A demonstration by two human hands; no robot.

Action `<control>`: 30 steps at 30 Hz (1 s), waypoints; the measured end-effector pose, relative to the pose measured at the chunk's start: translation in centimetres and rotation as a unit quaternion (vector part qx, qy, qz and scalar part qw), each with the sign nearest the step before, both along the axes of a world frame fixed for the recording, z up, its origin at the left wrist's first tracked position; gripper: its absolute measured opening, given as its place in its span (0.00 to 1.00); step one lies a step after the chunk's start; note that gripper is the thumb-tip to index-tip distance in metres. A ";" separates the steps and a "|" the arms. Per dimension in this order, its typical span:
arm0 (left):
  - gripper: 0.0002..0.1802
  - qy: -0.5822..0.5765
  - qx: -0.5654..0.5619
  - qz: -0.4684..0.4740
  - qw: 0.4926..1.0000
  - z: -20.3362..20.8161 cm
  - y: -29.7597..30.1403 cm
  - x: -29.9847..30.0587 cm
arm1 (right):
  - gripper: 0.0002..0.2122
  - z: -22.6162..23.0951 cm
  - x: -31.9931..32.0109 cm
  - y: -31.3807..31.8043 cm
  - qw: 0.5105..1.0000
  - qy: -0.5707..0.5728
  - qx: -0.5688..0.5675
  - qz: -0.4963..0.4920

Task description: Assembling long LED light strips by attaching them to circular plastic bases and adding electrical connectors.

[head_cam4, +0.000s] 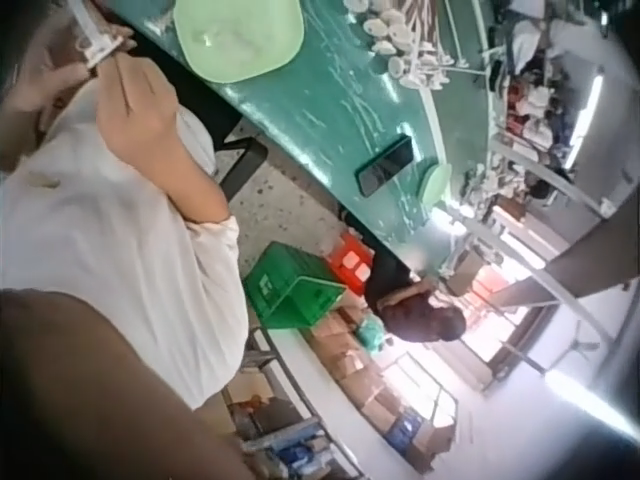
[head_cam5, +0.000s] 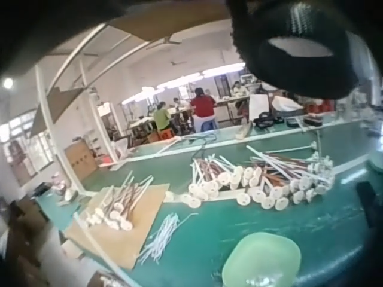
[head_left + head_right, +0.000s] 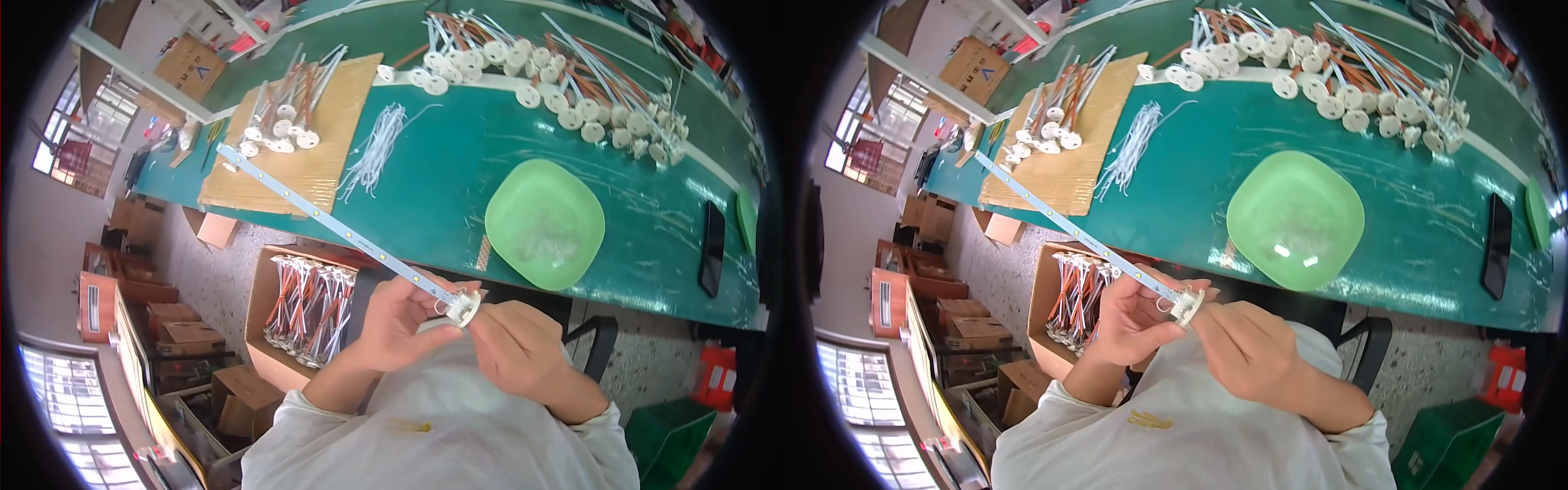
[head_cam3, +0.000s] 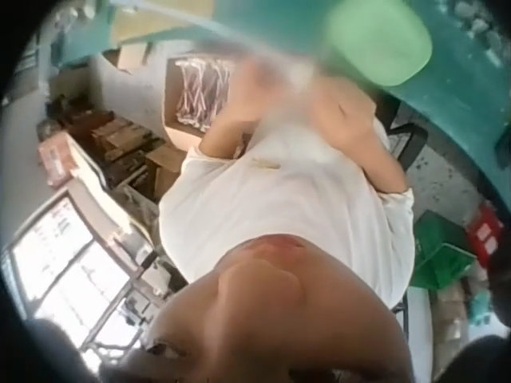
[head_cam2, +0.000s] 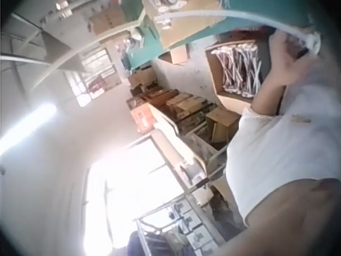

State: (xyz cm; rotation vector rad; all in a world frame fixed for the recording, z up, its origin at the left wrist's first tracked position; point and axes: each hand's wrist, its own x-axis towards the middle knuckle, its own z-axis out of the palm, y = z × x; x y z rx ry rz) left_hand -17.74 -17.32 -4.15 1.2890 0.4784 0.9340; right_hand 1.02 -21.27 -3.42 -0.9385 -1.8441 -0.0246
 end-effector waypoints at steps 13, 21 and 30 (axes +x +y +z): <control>0.25 0.636 0.276 0.383 0.610 9.9 27.0 -26.5 | 0.05 -0.8 13.0 1.7 0.949 -0.008 -0.007 -0.315; 0.32 0.746 0.253 0.265 0.556 8.6 36.8 -26.1 | 0.05 -1.4 12.8 1.7 0.939 0.016 -0.066 -0.337; 0.25 0.674 0.402 0.269 0.558 10.2 36.1 -7.9 | 0.06 -1.2 12.3 1.9 0.941 -0.018 -0.111 -0.318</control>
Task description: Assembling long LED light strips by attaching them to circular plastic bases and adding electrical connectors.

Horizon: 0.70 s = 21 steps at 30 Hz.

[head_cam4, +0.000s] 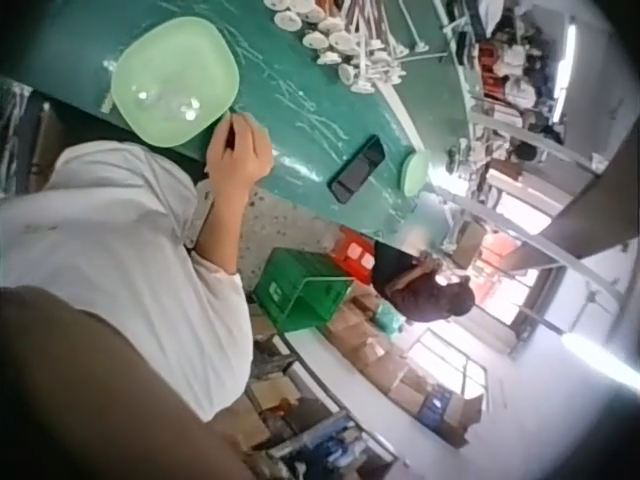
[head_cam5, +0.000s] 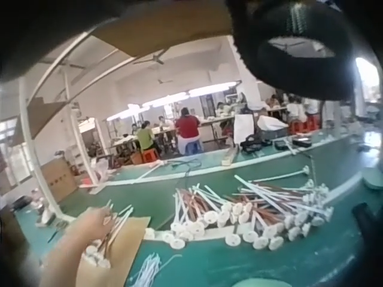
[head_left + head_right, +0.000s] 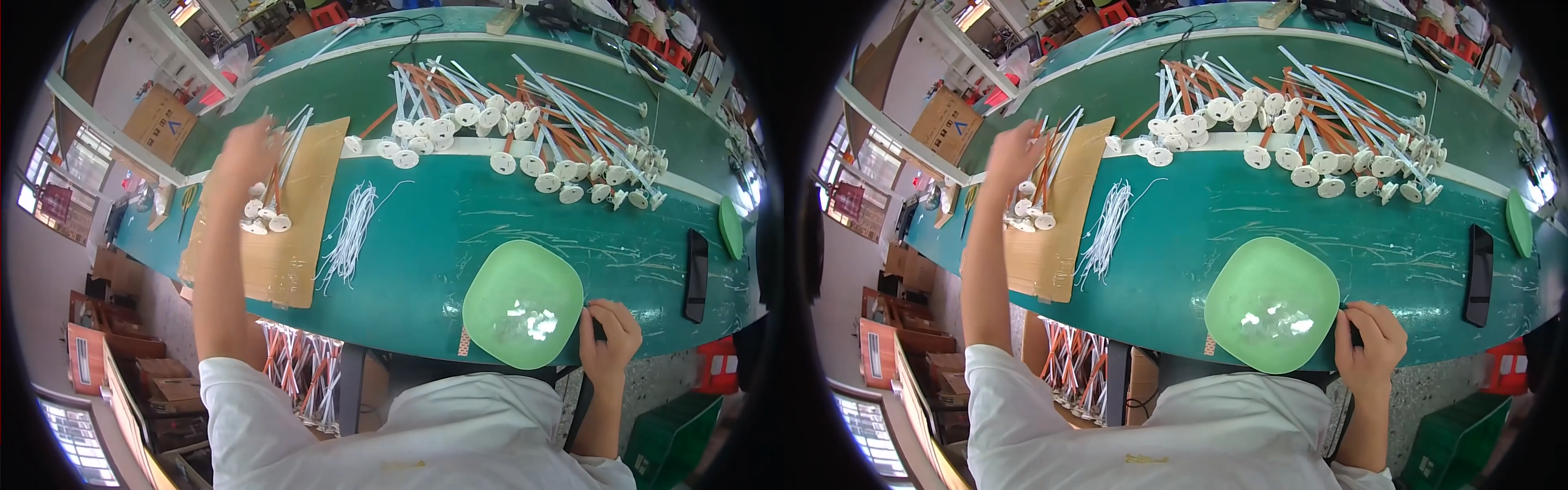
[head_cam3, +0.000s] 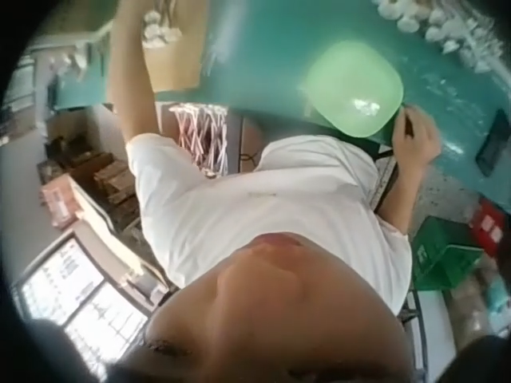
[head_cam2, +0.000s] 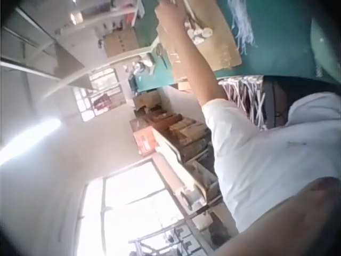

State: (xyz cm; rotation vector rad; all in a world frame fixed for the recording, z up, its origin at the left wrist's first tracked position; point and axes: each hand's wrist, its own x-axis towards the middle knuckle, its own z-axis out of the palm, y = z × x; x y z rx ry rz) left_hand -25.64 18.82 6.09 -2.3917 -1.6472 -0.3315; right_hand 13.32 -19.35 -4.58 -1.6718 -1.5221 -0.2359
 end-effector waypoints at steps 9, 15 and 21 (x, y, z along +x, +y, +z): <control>0.16 0.084 -0.043 -0.123 0.988 -6.6 1.8 8.2 | 0.05 0.4 0.3 -0.1 0.999 0.022 0.036 0.021; 0.17 0.054 0.053 -0.180 0.981 1.3 -4.4 3.9 | 0.05 -0.5 1.2 -1.0 0.995 0.056 0.082 0.018; 0.16 -0.544 -0.177 -0.035 0.820 -1.0 -15.3 -3.2 | 0.07 0.5 0.2 -1.3 0.971 0.152 0.181 -0.042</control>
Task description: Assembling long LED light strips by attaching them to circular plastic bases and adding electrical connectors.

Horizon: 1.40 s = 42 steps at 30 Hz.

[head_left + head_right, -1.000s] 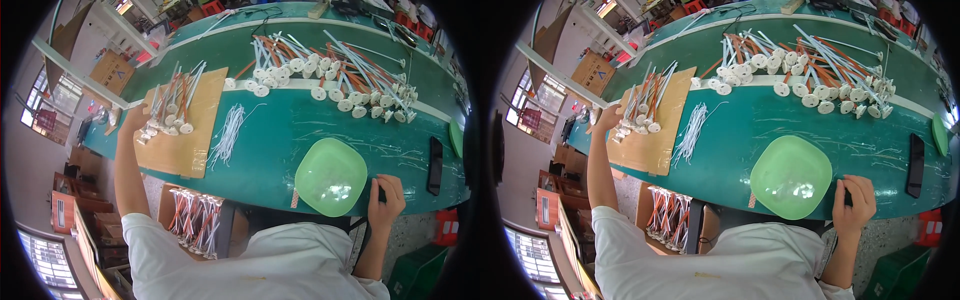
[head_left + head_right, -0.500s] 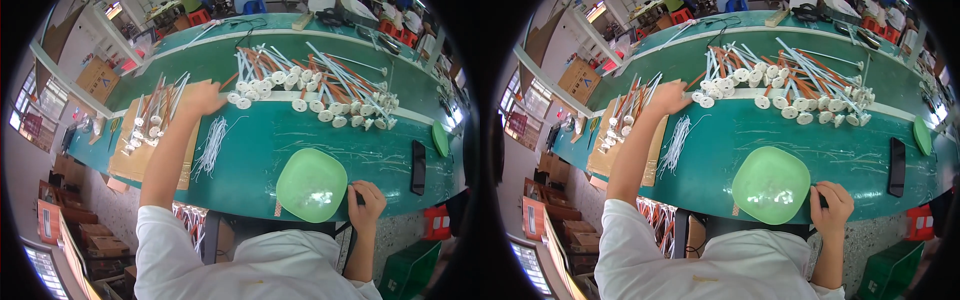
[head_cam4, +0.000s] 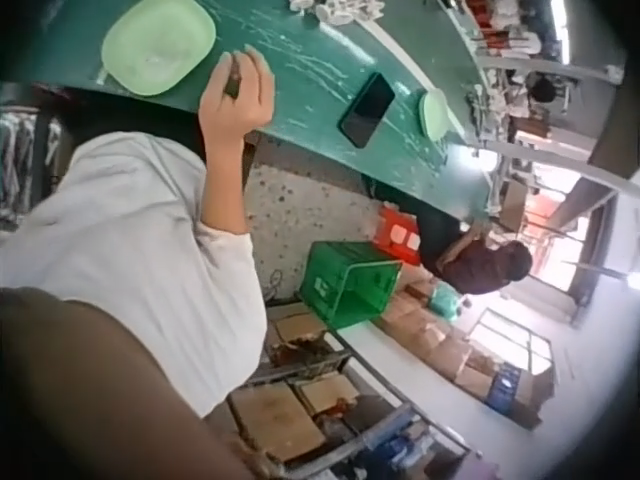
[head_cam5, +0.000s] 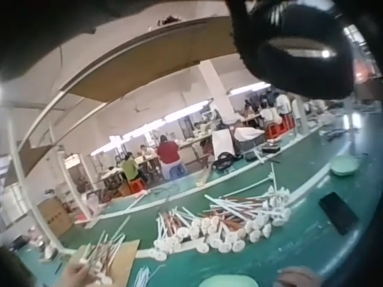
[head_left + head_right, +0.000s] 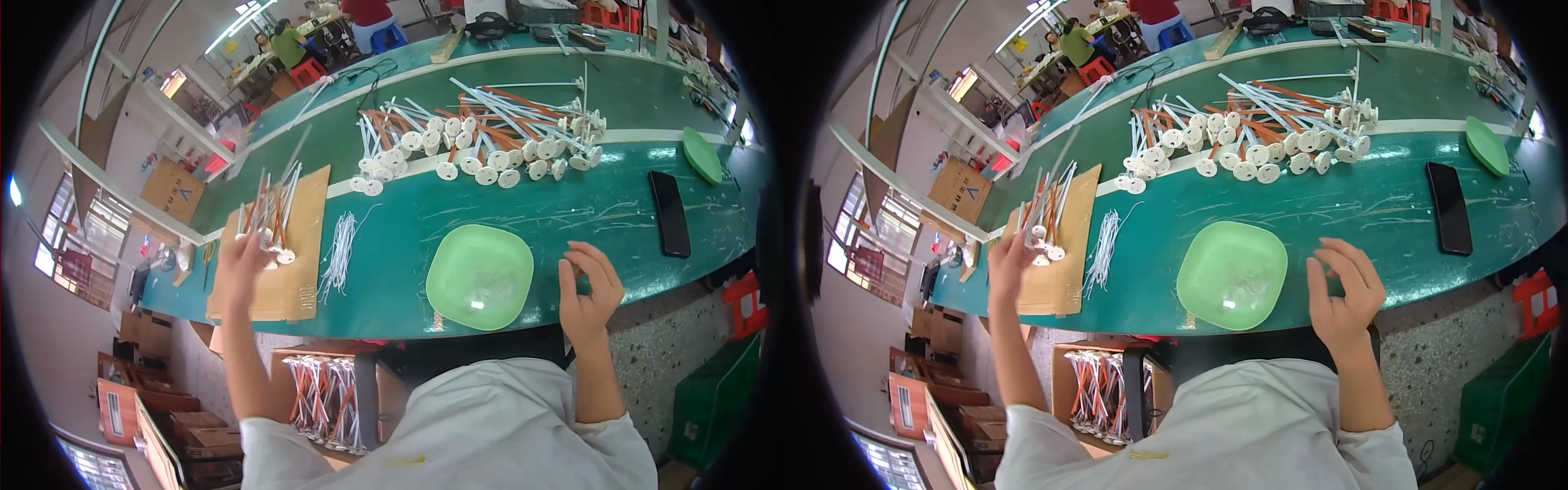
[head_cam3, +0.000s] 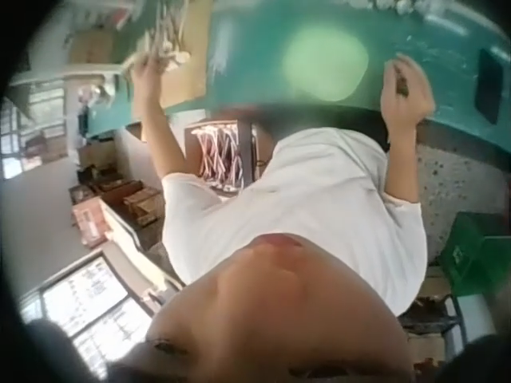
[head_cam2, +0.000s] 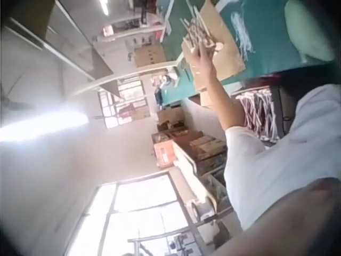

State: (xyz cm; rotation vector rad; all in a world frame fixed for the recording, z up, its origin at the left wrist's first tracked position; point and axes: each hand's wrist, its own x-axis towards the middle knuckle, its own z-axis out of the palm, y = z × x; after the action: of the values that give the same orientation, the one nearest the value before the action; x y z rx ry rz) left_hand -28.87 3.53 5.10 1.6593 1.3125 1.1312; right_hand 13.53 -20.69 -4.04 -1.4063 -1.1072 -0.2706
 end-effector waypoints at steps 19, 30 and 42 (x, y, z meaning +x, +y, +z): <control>0.35 -0.516 -0.180 -0.302 0.781 -9.4 -23.6 16.0 | 0.14 1.4 -11.0 -0.8 0.948 -0.140 0.189 0.212; 0.36 -0.553 -0.204 -0.318 0.742 -12.1 -23.6 15.3 | 0.10 1.0 -9.4 -1.3 0.917 -0.165 0.169 0.322; 0.35 -0.323 -0.017 -0.200 0.925 -12.0 -17.8 15.1 | 0.12 3.5 -4.4 3.3 0.924 -0.161 -0.055 0.342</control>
State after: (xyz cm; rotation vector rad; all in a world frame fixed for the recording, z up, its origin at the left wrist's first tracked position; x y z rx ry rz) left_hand -13.80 -14.27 -6.90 1.2756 0.5400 1.2371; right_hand 9.14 -17.43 -0.56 -1.0048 -1.8366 0.0741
